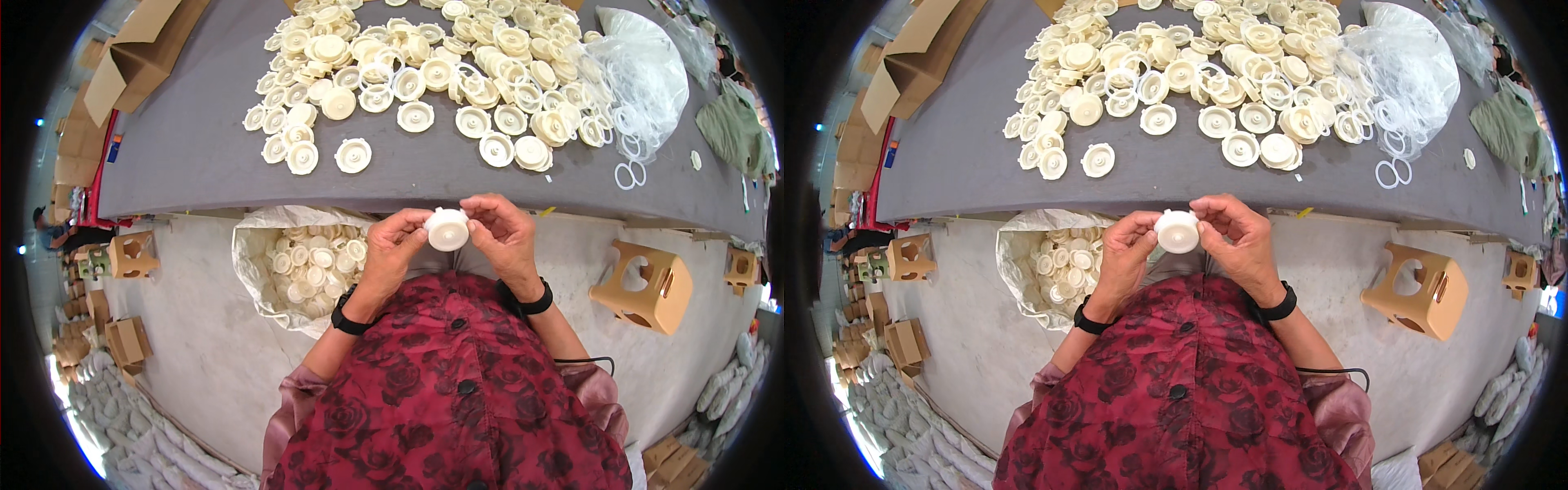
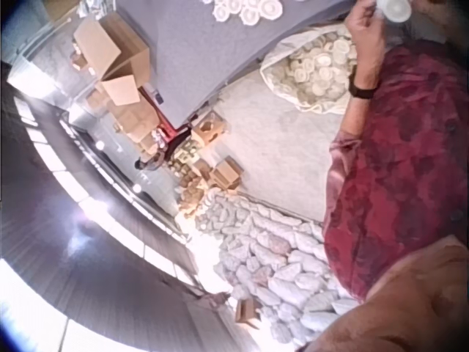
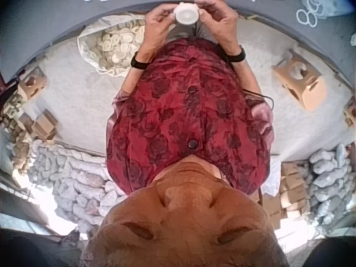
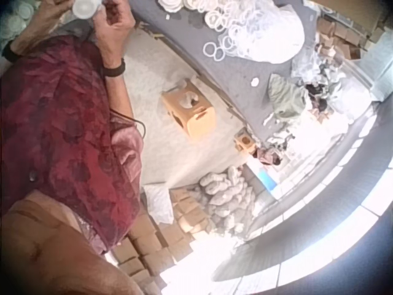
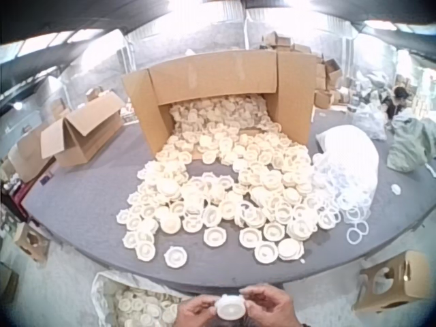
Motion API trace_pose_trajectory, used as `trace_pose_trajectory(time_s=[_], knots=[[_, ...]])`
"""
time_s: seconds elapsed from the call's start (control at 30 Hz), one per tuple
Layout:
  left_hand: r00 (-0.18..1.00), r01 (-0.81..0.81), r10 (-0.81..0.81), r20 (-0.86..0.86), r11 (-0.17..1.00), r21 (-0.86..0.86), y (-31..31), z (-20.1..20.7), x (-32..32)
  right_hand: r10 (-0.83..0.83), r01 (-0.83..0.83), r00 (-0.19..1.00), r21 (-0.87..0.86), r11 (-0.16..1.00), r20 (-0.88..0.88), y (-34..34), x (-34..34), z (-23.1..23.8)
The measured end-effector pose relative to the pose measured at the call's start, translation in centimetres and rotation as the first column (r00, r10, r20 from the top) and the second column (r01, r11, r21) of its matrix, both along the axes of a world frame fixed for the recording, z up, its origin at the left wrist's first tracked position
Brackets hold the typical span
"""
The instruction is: Assembling plastic components by fitting a white plastic ring onto a white cap.
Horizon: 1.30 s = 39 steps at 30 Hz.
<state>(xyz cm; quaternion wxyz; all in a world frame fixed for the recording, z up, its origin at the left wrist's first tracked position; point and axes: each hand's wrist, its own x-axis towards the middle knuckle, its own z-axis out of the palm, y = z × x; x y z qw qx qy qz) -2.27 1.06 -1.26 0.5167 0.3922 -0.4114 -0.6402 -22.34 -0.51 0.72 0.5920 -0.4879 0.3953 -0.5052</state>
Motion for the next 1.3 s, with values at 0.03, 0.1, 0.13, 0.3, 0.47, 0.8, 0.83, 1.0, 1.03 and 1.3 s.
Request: trace_pose_trajectory(time_s=[0.03, 0.1, 0.13, 0.3, 0.47, 0.8, 0.83, 1.0, 1.03, 1.3], knots=[[1.000, 0.002, -0.002, 0.000, 1.000, 0.002, 0.0, 0.1, 0.1, 0.010, -0.009, 1.000, -0.041, 0.999, 0.024, -0.1, 0.1, -0.1], [0.996, 0.063, -0.063, 0.058, 0.998, 0.004, 0.2, 0.5, 0.4, 0.022, -0.018, 0.999, -0.079, 0.997, 0.047, -0.3, 0.1, -0.1], [0.996, 0.062, -0.062, 0.058, 0.998, 0.007, 0.1, 0.7, 0.5, 0.066, -0.067, 0.998, -0.095, 0.993, -0.014, -0.3, -0.1, 0.2], [0.924, 0.303, -0.235, 0.302, 0.932, -0.199, -1.6, 2.0, 1.6, 0.204, -0.245, 0.952, -0.165, 0.955, -0.230, -0.7, -0.4, 1.1], [0.952, 0.264, -0.258, 0.162, 0.964, -0.014, -2.3, 3.2, 1.2, 0.260, -0.267, 0.949, -0.015, 0.963, -0.180, -0.7, -0.5, 0.6], [0.957, 0.028, -0.015, -0.288, 0.999, 0.039, 0.4, -0.6, -0.7, 0.035, -0.042, 0.994, 0.069, 0.997, 0.104, 0.3, 0.2, -0.4], [0.957, 0.012, 0.002, -0.290, 0.999, 0.047, 0.4, -0.6, -0.5, 0.035, -0.043, 0.994, 0.070, 0.997, 0.104, 0.4, 0.2, -0.4], [0.995, 0.047, -0.050, -0.091, 0.998, -0.037, 0.0, 0.2, 1.0, 0.072, -0.068, 0.996, -0.081, 0.994, 0.046, 0.0, 0.1, 0.2], [0.996, 0.078, -0.081, -0.042, 0.993, -0.083, -0.2, 0.2, 1.3, 0.072, -0.068, 0.996, -0.077, 0.995, 0.047, 0.0, 0.1, 0.3], [0.940, 0.320, -0.300, 0.164, 0.941, -0.109, -1.8, 2.4, 2.5, 0.167, -0.215, 0.959, -0.203, 0.955, -0.229, -0.6, -0.2, 0.8]])
